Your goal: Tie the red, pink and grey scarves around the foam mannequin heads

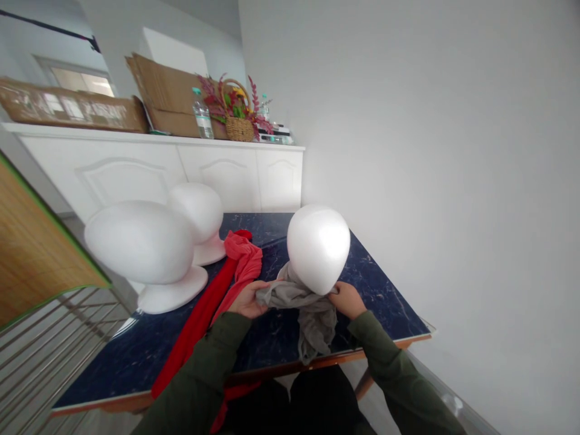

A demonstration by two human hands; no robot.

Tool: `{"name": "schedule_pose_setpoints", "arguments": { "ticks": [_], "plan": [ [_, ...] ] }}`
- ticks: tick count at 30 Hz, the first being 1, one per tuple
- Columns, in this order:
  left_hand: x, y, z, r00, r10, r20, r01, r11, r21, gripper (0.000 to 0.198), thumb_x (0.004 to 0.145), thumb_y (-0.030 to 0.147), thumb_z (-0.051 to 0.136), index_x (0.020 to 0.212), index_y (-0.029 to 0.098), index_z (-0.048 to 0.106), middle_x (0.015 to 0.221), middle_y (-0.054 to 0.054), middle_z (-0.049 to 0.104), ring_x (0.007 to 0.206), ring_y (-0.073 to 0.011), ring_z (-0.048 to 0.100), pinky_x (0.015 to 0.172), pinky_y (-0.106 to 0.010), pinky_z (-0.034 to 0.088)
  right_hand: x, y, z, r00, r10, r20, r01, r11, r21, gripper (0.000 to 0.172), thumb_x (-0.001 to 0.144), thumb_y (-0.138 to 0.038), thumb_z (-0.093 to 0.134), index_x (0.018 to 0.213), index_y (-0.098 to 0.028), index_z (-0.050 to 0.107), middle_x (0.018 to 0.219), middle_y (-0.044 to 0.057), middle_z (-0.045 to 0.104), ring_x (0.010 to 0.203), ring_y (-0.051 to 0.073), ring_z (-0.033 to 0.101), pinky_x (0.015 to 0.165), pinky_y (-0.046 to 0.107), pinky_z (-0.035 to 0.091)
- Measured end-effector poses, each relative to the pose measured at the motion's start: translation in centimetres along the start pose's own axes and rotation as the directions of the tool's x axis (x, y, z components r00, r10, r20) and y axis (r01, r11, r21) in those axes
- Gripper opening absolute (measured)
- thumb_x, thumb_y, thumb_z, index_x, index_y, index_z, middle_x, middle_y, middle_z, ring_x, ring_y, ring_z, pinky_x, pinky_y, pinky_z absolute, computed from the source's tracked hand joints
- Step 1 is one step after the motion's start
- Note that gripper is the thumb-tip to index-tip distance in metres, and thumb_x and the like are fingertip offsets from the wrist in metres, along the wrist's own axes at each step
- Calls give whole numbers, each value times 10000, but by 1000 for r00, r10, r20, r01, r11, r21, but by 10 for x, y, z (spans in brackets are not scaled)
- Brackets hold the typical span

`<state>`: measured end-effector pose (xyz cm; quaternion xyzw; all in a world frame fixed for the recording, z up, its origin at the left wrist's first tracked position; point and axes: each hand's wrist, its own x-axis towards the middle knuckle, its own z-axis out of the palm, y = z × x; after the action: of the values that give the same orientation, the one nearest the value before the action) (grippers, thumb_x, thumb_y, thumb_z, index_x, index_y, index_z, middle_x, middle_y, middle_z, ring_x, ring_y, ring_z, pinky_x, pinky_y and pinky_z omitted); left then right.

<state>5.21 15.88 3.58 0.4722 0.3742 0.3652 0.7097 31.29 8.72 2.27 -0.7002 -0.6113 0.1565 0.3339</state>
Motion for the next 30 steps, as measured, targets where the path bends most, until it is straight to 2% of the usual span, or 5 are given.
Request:
{"name": "schedule_pose_setpoints", "arguments": {
  "ticks": [5,8,13,18,30],
  "plan": [
    [4,-9,-5,948,8,-318,12,998,60,429,761,241,495,1181,155,478,1099,-107,619,1010,-222,590,825,-358,485,9,-5,19,995,-95,9,95,995,21,38,595,-199,558,589,-170,534,675,30,551,717,183,513,681,284,370],
    [6,-19,6,906,64,-419,-22,994,106,534,782,320,506,1282,197,368,1344,-106,433,1211,-228,435,932,-346,412,21,-5,28,991,-131,-40,133,989,58,296,580,-173,552,872,-131,579,947,89,580,938,234,507,822,329,380],
    [12,-37,43,968,196,-154,-154,956,248,552,752,365,566,1253,180,427,1327,-105,463,1206,-224,441,969,-330,386,44,-3,39,980,-185,70,164,958,234,477,589,-135,537,1066,-139,552,1055,78,608,1005,229,533,862,331,408],
    [46,-34,73,939,331,-94,-278,890,361,586,690,333,655,1207,140,456,1239,-131,535,1144,-240,491,971,-371,385,56,-1,27,986,-166,7,161,964,212,460,666,-143,467,1119,-174,542,1088,80,616,1025,241,545,884,339,400],
    [238,8,165,917,380,119,-392,810,436,710,489,142,764,1148,107,502,1105,-118,604,1048,-250,541,937,-381,409,179,83,-57,973,-40,-226,65,992,107,619,669,-102,418,1286,-136,392,1201,109,549,1136,237,481,978,357,355]
  ]
}}
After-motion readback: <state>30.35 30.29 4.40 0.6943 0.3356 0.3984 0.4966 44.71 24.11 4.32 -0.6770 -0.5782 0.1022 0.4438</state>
